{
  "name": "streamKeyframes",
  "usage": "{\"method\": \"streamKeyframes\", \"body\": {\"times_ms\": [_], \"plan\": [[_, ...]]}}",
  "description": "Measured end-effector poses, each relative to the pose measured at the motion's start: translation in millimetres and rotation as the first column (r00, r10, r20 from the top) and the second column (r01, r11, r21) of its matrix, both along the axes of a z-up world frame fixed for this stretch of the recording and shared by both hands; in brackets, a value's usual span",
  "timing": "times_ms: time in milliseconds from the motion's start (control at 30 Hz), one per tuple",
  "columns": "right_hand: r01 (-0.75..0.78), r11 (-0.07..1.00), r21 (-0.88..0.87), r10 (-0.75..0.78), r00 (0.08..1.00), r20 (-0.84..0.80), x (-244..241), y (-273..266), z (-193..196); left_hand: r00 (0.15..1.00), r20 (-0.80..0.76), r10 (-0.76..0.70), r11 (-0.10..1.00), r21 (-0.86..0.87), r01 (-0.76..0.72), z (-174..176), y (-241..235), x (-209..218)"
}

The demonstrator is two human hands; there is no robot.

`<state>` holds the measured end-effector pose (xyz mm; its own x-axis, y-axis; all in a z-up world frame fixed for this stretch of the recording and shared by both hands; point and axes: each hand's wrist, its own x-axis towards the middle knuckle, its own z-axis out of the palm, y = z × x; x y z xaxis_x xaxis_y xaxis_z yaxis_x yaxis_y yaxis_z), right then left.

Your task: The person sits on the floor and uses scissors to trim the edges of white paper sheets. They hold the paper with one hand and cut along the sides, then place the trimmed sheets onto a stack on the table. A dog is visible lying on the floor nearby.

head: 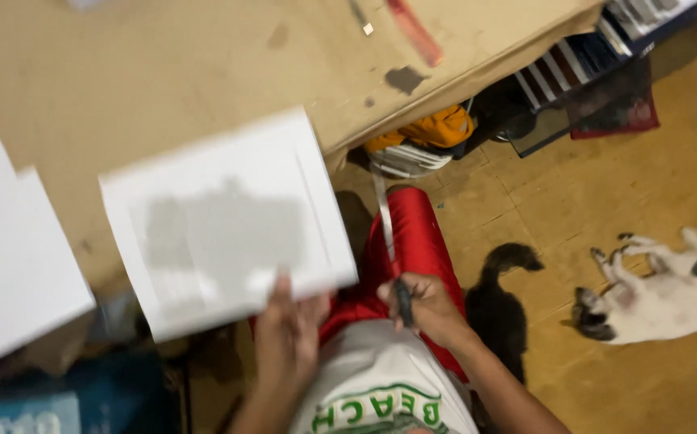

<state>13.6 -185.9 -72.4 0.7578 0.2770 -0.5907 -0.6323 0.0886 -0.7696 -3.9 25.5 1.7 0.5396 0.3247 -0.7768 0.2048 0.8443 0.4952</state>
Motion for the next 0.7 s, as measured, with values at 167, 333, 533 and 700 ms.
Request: {"method": "streamKeyframes", "body": {"times_ms": [167,333,533,700], "plan": [[0.164,0.982,-0.090,-0.162,0.986,0.024,-12.2,-8.4,-16.9,0.960,0.257,-0.110,0.994,0.010,0.111,6.8,24.4,58.3],[0.125,0.979,-0.163,-0.114,0.991,0.074,-7.0,-1.0,-4.7,0.955,0.287,-0.078,0.994,-0.053,0.098,-29.5,76.8,30.6],[0.195,0.970,-0.145,-0.151,0.951,0.270,28.5,51.5,53.1,0.919,0.330,0.215,0.965,0.071,-0.251,-26.3,149.0,-16.1],[0.297,0.954,0.028,-0.283,0.871,0.402,82.7,105.0,64.5,0.952,0.299,0.061,0.943,0.295,-0.153,-40.2,181.1,-23.5]]}}
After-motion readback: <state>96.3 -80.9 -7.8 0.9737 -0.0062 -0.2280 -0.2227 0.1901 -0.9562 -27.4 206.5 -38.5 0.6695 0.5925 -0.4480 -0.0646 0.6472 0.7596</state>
